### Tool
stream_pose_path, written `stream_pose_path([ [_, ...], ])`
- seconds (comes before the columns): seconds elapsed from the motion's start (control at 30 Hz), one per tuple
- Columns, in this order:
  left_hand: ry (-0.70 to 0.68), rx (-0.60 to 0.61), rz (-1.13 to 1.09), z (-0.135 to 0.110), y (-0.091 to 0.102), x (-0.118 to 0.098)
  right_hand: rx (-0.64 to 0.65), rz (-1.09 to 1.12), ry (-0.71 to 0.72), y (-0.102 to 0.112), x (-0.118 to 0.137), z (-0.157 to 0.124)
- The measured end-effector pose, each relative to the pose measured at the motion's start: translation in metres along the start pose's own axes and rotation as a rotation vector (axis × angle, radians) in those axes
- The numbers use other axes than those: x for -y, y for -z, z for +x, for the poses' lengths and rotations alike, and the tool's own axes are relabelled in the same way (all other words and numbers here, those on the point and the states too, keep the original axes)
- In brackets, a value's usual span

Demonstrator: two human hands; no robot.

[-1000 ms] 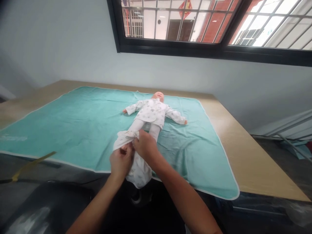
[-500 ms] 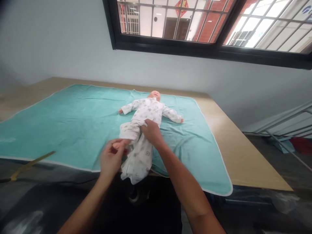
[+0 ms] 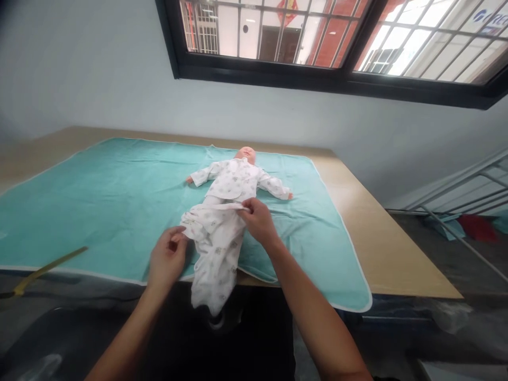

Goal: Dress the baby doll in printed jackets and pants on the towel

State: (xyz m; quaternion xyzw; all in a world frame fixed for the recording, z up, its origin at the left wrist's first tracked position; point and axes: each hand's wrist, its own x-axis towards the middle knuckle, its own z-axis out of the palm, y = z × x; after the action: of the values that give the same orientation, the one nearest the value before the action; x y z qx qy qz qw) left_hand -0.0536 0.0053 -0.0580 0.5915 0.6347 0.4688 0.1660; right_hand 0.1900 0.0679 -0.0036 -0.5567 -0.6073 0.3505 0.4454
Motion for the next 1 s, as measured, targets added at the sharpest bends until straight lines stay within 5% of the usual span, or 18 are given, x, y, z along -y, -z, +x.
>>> stream_pose_path([
  [0.17,-0.230,-0.079,0.179,-0.026,-0.003,-0.028,0.360,0.026,0.035,-0.024,0.020,-0.009],
  [0.27,-0.326,0.094,0.146,-0.041,-0.007,-0.055,0.436,0.144,0.019,-0.033,0.031,-0.012],
  [0.4,-0.192,0.249,0.245,-0.033,-0.012,-0.068,0.541,0.170,0.085,-0.031,0.040,-0.011],
  [0.6,-0.150,0.248,0.117,0.000,0.001,-0.053,0.347,-0.276,0.178,-0.014,0.032,-0.006],
  [0.7,-0.364,0.215,0.136,0.014,0.004,-0.061,0.353,-0.319,0.176,-0.012,0.032,-0.003],
  [0.8,-0.544,0.443,0.058,0.034,-0.004,-0.076,0.389,-0.287,0.239,-0.015,0.037,-0.003],
  [1.0,-0.301,0.617,0.164,0.068,-0.012,-0.088,0.078,-0.160,0.241,-0.009,0.025,-0.049],
])
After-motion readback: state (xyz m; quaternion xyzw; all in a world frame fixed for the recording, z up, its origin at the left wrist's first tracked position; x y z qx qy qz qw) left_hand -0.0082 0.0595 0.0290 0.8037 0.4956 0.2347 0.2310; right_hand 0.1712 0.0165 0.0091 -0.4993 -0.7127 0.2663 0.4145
